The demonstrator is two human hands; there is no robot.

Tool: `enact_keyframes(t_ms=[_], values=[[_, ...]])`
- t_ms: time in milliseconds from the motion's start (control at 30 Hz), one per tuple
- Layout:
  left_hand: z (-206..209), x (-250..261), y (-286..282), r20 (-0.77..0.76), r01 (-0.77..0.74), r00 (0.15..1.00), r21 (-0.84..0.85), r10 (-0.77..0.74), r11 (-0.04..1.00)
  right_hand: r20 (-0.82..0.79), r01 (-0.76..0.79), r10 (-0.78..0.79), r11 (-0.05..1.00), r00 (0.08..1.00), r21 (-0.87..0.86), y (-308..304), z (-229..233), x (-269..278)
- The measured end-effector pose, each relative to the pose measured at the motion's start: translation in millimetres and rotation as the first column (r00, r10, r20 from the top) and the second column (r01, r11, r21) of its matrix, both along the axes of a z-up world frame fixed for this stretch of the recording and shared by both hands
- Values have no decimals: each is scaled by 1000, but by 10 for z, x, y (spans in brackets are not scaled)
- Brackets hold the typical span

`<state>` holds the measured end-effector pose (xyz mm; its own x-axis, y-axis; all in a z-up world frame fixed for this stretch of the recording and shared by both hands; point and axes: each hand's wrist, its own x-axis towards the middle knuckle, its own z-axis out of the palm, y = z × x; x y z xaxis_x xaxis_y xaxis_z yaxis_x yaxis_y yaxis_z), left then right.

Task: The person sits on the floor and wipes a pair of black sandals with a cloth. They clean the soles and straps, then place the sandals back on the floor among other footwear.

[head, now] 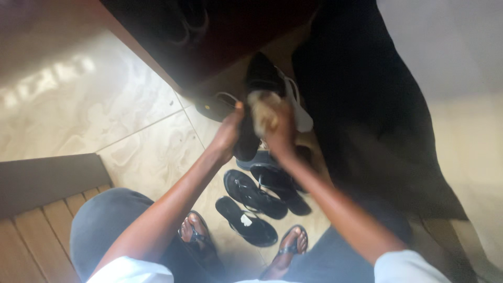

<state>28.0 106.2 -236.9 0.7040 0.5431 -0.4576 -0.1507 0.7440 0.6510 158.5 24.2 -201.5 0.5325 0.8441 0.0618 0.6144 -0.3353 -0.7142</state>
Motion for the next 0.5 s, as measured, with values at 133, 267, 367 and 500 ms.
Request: enact_keyframes(t_ms=[133, 267, 367, 500], values=[[144, -54, -10, -119, -4, 993, 19, 6, 1000, -32, -154, 158, 983, 987, 96, -83, 172, -117], [232, -119, 126, -185, -29, 982, 88, 45, 996, -57, -262, 273, 953, 960, 154, -109, 169, -221], [357, -45, 59, -261, -8, 960, 324, 97, 946, -18, -158, 158, 987, 987, -41, 64, 215, 164], [282, -16, 133, -183, -189, 951, 293, 249, 937, -420, -316, 198, 920, 885, -232, 82, 320, 630]])
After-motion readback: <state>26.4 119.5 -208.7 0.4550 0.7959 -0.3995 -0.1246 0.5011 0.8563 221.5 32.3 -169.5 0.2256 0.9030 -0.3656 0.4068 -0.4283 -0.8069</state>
